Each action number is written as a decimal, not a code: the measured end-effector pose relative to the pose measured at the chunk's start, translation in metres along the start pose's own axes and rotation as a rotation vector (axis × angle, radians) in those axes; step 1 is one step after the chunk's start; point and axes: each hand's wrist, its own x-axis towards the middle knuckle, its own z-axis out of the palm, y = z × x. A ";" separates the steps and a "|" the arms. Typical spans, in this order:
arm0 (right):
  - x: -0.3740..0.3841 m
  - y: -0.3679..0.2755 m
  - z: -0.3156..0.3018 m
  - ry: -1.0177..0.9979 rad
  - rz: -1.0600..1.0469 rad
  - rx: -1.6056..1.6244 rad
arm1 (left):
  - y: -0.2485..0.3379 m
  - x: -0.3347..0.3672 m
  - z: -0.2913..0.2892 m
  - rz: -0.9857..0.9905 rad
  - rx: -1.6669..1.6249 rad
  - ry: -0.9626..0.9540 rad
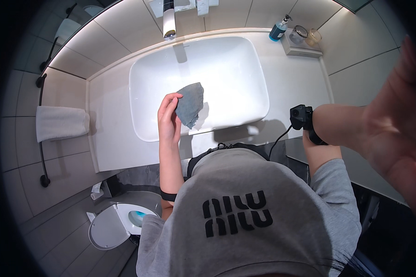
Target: The person wets a cloth under a sink faucet, wrings it out, and then wipes a metal door handle and a frosted glass door panel in a bathroom.
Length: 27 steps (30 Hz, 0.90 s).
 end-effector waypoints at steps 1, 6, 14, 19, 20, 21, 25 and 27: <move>0.001 0.000 -0.001 0.004 0.000 0.001 | 0.000 0.000 0.000 0.001 0.002 0.009; 0.000 -0.001 -0.001 0.007 -0.001 -0.002 | -0.002 0.000 -0.001 0.004 0.006 0.012; 0.006 -0.007 0.000 0.004 -0.020 -0.030 | -0.002 0.005 0.003 -0.003 -0.003 -0.012; -0.002 0.004 0.000 0.006 -0.013 0.019 | -0.003 -0.002 -0.006 0.012 -0.026 0.026; -0.002 0.005 0.000 0.006 -0.011 0.019 | -0.003 -0.003 -0.007 0.012 -0.026 0.027; 0.000 0.001 0.000 0.003 -0.016 0.003 | -0.003 0.000 -0.004 0.003 -0.026 0.008; 0.000 0.001 0.001 0.002 -0.023 0.007 | -0.003 -0.002 -0.004 0.003 -0.026 0.020; 0.001 0.003 0.000 0.005 -0.025 0.013 | -0.002 -0.003 -0.004 0.001 -0.031 0.016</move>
